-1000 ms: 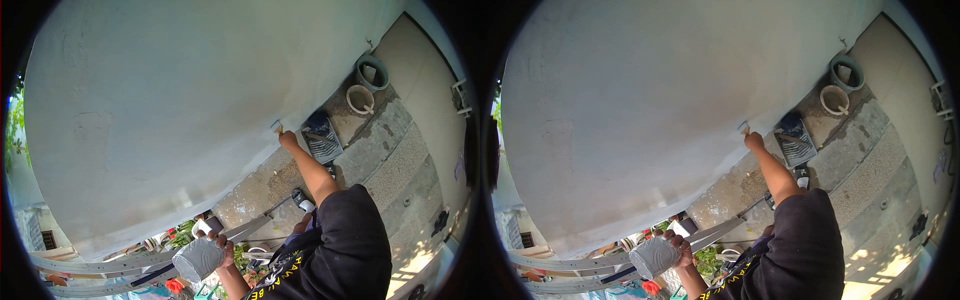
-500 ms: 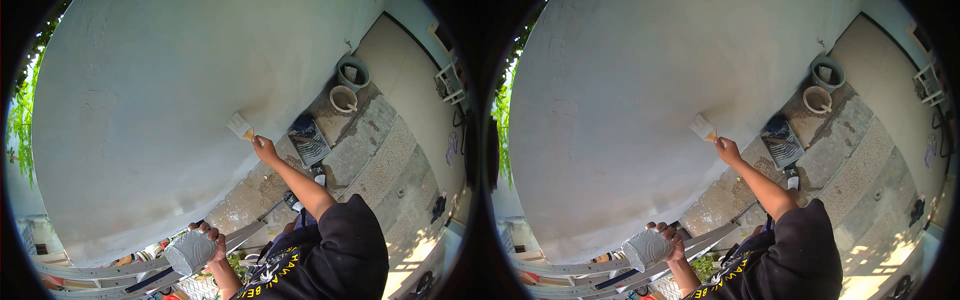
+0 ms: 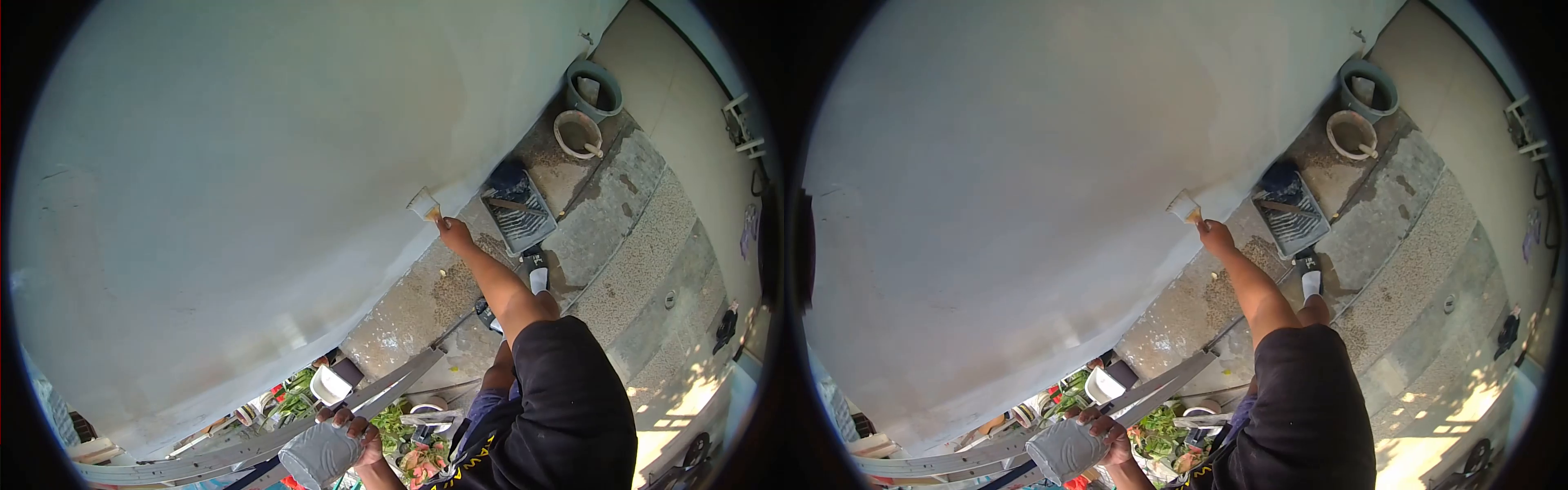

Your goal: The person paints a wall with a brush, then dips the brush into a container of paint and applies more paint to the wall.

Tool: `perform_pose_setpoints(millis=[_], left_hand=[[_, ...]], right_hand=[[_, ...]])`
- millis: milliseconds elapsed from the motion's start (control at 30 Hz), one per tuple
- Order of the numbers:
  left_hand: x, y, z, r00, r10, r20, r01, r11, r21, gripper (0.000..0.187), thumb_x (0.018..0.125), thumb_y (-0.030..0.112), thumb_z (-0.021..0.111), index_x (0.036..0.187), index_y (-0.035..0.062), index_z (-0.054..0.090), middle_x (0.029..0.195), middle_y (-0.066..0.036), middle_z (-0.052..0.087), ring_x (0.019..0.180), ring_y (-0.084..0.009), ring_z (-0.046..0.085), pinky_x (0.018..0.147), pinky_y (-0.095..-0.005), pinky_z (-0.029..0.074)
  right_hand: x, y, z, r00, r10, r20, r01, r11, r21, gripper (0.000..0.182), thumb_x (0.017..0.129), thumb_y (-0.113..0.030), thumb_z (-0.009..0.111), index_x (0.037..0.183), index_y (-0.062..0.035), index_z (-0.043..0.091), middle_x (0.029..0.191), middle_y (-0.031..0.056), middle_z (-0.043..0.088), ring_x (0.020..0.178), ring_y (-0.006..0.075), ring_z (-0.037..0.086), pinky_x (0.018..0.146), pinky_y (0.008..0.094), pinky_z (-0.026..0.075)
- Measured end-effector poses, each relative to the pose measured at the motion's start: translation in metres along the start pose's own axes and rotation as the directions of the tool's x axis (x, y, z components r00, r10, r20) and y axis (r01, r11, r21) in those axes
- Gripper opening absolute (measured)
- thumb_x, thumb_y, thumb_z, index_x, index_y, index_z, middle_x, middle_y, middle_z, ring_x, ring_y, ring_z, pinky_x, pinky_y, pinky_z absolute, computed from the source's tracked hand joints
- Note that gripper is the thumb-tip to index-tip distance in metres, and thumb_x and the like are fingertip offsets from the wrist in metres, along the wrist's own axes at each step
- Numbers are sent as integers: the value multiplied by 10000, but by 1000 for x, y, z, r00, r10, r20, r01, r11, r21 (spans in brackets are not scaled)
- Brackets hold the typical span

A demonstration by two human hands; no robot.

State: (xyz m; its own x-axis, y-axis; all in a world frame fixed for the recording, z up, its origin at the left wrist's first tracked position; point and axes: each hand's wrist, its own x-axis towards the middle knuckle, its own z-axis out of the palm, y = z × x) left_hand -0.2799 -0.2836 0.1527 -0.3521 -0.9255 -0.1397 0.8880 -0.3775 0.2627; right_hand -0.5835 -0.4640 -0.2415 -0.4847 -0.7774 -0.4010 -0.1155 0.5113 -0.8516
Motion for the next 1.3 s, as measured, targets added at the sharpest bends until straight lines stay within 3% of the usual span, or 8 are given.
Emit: perform_pose_setpoints(millis=[267, 433, 667, 767, 933, 1067, 1200, 1300], left_hand=[[24, -17, -35, 999, -18, 29, 18, 1000, 6, 360, 934, 301, 567, 1265, 200, 466, 1196, -88, 544, 1022, -261, 592, 782, -434, 506], [5, -17, -31, 998, -6, -61, 7, 1000, 18, 349, 944, 350, 539, 1249, 201, 456, 1153, -105, 532, 979, -281, 581, 769, -432, 495], [9, 2, -26, 995, -90, 40, 89, 996, 29, 370, 941, 320, 543, 1280, 203, 453, 1183, -86, 529, 991, -259, 577, 772, -434, 497], [16, 2, -24, 991, -118, 68, 116, 993, 28, 347, 957, 313, 515, 1279, 198, 457, 1179, -92, 529, 978, -250, 577, 760, -431, 495], [19, -1, -27, 986, -157, 55, 154, 986, 57, 337, 958, 318, 513, 1269, 202, 458, 1163, -87, 537, 971, -248, 579, 755, -435, 500], [7, 7, -36, 992, -127, 27, 126, 991, 39, 389, 962, 464, 454, 1254, 207, 448, 1149, -122, 517, 1001, -311, 569, 757, -448, 475], [-3, 10, -43, 996, -85, -7, 85, 996, 30, 395, 960, 467, 461, 1263, 213, 437, 1156, -124, 519, 1004, -311, 566, 768, -466, 473], [-9, 9, -45, 998, -62, -23, 62, 997, 36, 369, 956, 426, 488, 1253, 212, 436, 1151, -125, 517, 1005, -312, 567, 768, -459, 480]], right_hand=[[58, 87, 55, 911, 412, 20, -382, 861, -336, 515, 946, -440, 494, 936, 45, 667, 979, 238, 677, 941, 391, 651, 803, 455, 522], [13, 27, 56, 959, 282, -5, -277, 936, -219, 479, 936, -418, 521, 907, 38, 665, 916, 254, 674, 874, 395, 659, 748, 461, 522], [-119, -100, -2, 954, -299, -8, 292, 927, 234, 310, 955, -275, 560, 807, -3, 586, 582, 160, 550, 487, 276, 510, 508, 384, 409], [-122, -112, -1, 847, -529, -61, 526, 814, 248, 302, 951, -313, 551, 835, -35, 576, 558, 167, 539, 509, 337, 546, 510, 418, 415], [-59, -43, 23, 986, -159, -50, 163, 981, 102, 424, 960, -418, 521, 839, -21, 605, 649, 194, 601, 608, 355, 613, 576, 433, 463], [-20, 20, 41, 999, -27, -40, 25, 999, -44, 534, 936, -504, 502, 955, 6, 661, 800, 232, 666, 793, 394, 660, 705, 456, 510], [32, 92, 63, 907, 416, -67, -421, 893, -160, 509, 943, -445, 488, 956, 26, 678, 928, 233, 683, 936, 391, 652, 824, 467, 507], [55, 89, 64, 937, 347, -51, -348, 899, -266, 474, 939, -401, 500, 903, 36, 682, 920, 245, 679, 917, 392, 654, 807, 466, 510]])
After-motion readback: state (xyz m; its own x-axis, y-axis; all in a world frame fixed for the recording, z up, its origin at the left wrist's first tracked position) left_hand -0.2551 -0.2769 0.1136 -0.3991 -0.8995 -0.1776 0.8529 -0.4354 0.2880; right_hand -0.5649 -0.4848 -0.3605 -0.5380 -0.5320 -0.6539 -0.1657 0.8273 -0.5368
